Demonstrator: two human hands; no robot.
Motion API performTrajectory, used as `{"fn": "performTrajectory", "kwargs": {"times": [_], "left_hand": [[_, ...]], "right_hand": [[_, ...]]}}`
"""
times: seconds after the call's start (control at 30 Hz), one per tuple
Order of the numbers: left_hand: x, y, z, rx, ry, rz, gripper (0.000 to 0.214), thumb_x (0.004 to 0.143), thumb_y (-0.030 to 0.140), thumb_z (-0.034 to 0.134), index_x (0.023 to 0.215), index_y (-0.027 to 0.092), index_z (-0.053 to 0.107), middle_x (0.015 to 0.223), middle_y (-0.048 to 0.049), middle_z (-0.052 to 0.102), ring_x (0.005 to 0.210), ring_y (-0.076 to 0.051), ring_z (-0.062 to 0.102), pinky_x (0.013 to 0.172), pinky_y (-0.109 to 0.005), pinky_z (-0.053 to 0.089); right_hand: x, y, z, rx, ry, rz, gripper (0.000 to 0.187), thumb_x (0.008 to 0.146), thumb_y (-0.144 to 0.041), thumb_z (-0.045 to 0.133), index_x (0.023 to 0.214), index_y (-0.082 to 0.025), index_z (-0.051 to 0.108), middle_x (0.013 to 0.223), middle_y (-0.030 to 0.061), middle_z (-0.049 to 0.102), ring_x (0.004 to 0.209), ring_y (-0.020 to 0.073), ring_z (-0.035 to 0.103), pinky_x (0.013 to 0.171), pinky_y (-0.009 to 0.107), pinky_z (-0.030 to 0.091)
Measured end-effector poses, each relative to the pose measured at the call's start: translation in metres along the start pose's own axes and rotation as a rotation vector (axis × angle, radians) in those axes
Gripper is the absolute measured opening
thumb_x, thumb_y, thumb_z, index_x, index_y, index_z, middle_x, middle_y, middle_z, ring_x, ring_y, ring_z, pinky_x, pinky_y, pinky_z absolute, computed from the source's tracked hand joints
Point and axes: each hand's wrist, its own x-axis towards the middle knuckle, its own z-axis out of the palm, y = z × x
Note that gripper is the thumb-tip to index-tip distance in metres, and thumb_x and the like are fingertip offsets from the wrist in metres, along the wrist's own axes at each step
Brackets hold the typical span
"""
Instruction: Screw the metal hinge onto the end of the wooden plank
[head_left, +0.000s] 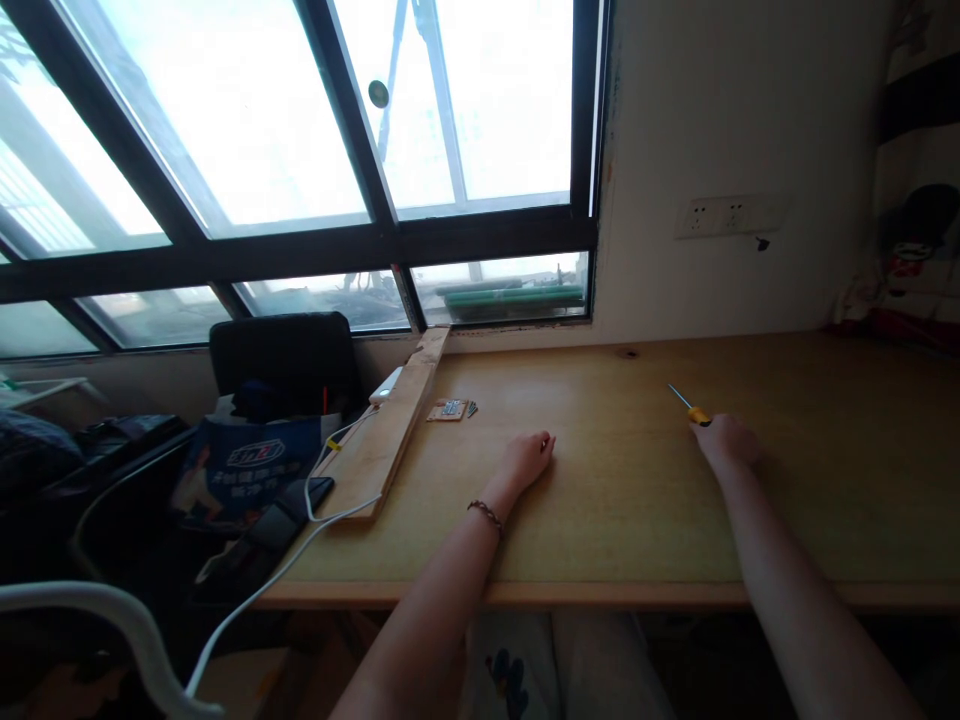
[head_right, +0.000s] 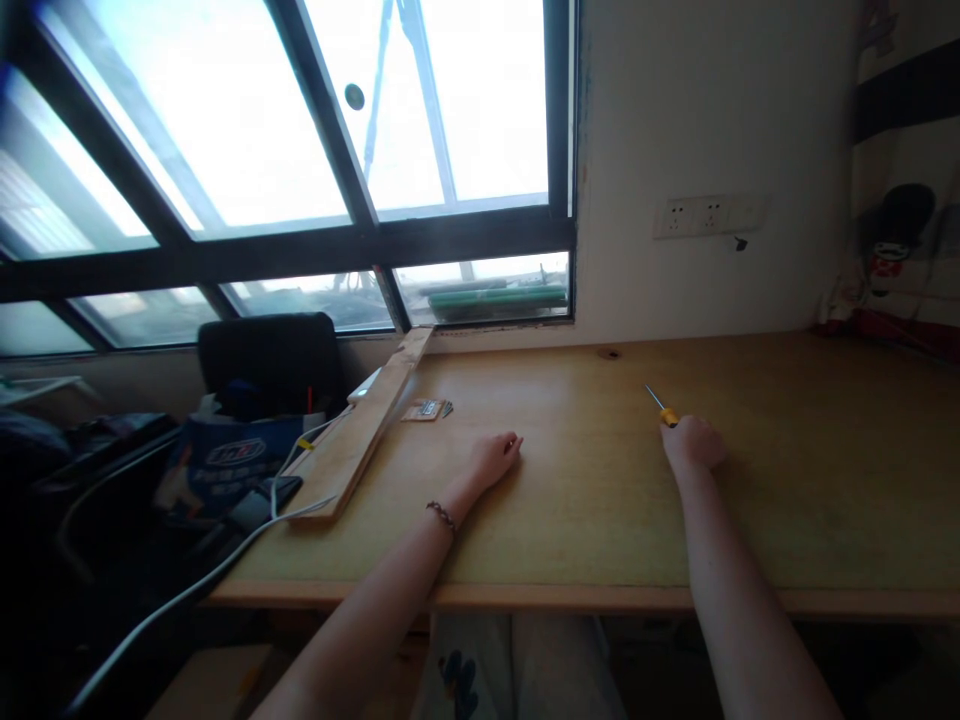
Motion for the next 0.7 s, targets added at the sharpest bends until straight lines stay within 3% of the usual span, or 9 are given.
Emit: {"fn": "performTrajectory", "kwargs": {"times": [0.23,0.37,0.43,0.53,0.7], "left_hand": [[-0.002,0.003,-0.005,-0.059,-0.030,-0.037,0.040,0.088,0.041,0.031,0.082,0.017,0.063,0.078,-0.0094,0.065,0.071,-0.017,0.058,0.061,-0.026,0.036],[0.000,-0.004,-0.001,-0.064,-0.002,-0.150,0.036,0.087,0.040,0.034,0.089,0.018,0.063,0.085,-0.0098,0.066,0.076,-0.018,0.059,0.064,-0.026,0.039],[0.006,-0.017,-0.001,-0.046,0.047,-0.249,0.034,0.086,0.038,0.036,0.094,0.019,0.062,0.088,-0.0100,0.066,0.079,-0.019,0.060,0.066,-0.027,0.040],[0.016,-0.047,-0.006,-0.010,0.120,-0.412,0.030,0.084,0.032,0.038,0.095,0.019,0.063,0.090,-0.0110,0.066,0.084,-0.021,0.060,0.068,-0.028,0.042],[0.028,-0.099,-0.020,0.000,0.214,-0.640,0.030,0.082,0.030,0.041,0.098,0.020,0.063,0.095,-0.0120,0.065,0.090,-0.024,0.060,0.070,-0.030,0.044]], "right_hand": [[-0.004,0.002,0.000,0.027,0.048,-0.014,0.047,0.066,-0.050,0.060,0.093,-0.012,0.065,0.091,0.0204,0.061,0.088,0.0363,0.057,0.063,0.043,0.045],[-0.012,-0.006,-0.005,0.135,0.354,-0.207,0.046,0.072,-0.044,0.056,0.100,-0.009,0.061,0.104,0.0219,0.054,0.099,0.0342,0.049,0.078,0.047,0.039],[-0.019,-0.019,-0.007,0.237,0.474,-0.405,0.039,0.077,-0.037,0.052,0.103,-0.009,0.058,0.108,0.0192,0.052,0.103,0.0299,0.046,0.087,0.045,0.034],[-0.034,-0.047,-0.007,0.347,0.500,-0.648,0.032,0.080,-0.031,0.047,0.102,-0.012,0.058,0.111,0.0161,0.050,0.105,0.0260,0.044,0.091,0.042,0.032],[-0.063,-0.084,0.011,0.450,0.454,-0.810,0.026,0.082,-0.028,0.044,0.099,-0.014,0.058,0.111,0.0143,0.050,0.103,0.0248,0.045,0.091,0.040,0.035]]}}
